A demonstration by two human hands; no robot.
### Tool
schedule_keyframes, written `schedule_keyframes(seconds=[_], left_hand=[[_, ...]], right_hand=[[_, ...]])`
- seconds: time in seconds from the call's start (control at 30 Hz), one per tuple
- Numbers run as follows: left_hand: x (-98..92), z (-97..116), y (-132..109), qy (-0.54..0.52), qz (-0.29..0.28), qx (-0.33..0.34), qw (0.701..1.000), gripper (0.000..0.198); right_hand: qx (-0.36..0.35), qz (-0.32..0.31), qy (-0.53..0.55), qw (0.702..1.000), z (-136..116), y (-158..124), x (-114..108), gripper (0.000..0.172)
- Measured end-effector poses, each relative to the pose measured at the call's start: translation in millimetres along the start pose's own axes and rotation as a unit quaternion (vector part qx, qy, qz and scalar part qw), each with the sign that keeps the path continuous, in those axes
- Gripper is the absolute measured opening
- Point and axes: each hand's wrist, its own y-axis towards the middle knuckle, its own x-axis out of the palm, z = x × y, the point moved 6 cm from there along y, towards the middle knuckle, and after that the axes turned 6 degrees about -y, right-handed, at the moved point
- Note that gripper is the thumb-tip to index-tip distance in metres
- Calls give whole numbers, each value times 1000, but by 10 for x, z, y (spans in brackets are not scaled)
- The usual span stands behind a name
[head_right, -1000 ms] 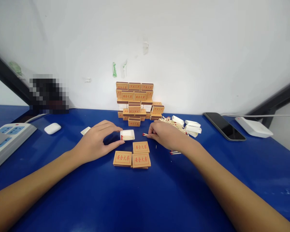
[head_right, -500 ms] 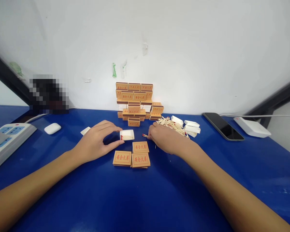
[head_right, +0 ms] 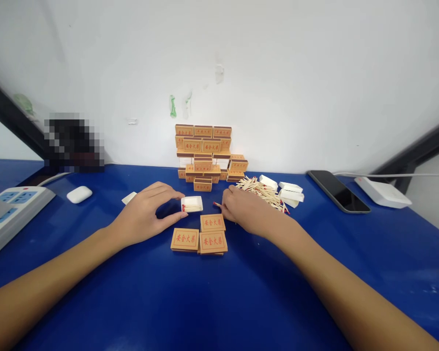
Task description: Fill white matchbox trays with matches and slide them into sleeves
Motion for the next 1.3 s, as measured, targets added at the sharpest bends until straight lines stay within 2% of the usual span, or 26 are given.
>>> schedule_keyframes(seconds=[0.1,0.17,0.27,0.37,0.53,0.67,0.77,0.93,1.3], left_hand=[[20,1,-3,-6,1,6,1000,29],[28,3,-3,-11,3,8,1000,30],[32,12,-1,-13,6,10,1000,30],[27,42,6,-8,12,18,1000,31],[20,142,27,18,20,51,998,31],[2,208,33,30,32,76,996,30],[-12,212,32,26,35,73,996,30],[-21,197,32,9,39,68,997,30],[-41,119,22,-9,49,48,998,33]], right_hand=[[-33,69,17,997,-68,12,-122,22],[-61,117,-21,991,-167,16,-219,21],[-87,157,-114,977,-336,26,-294,26],[-93,169,-211,958,-478,35,-305,27],[-105,113,-289,945,-636,37,-339,34],[-93,108,-285,948,-685,33,-406,28],[-102,130,-281,945,-712,33,-401,21],[-122,170,-275,938,-727,14,-391,21],[-125,218,-134,959,-458,-101,-398,15]])
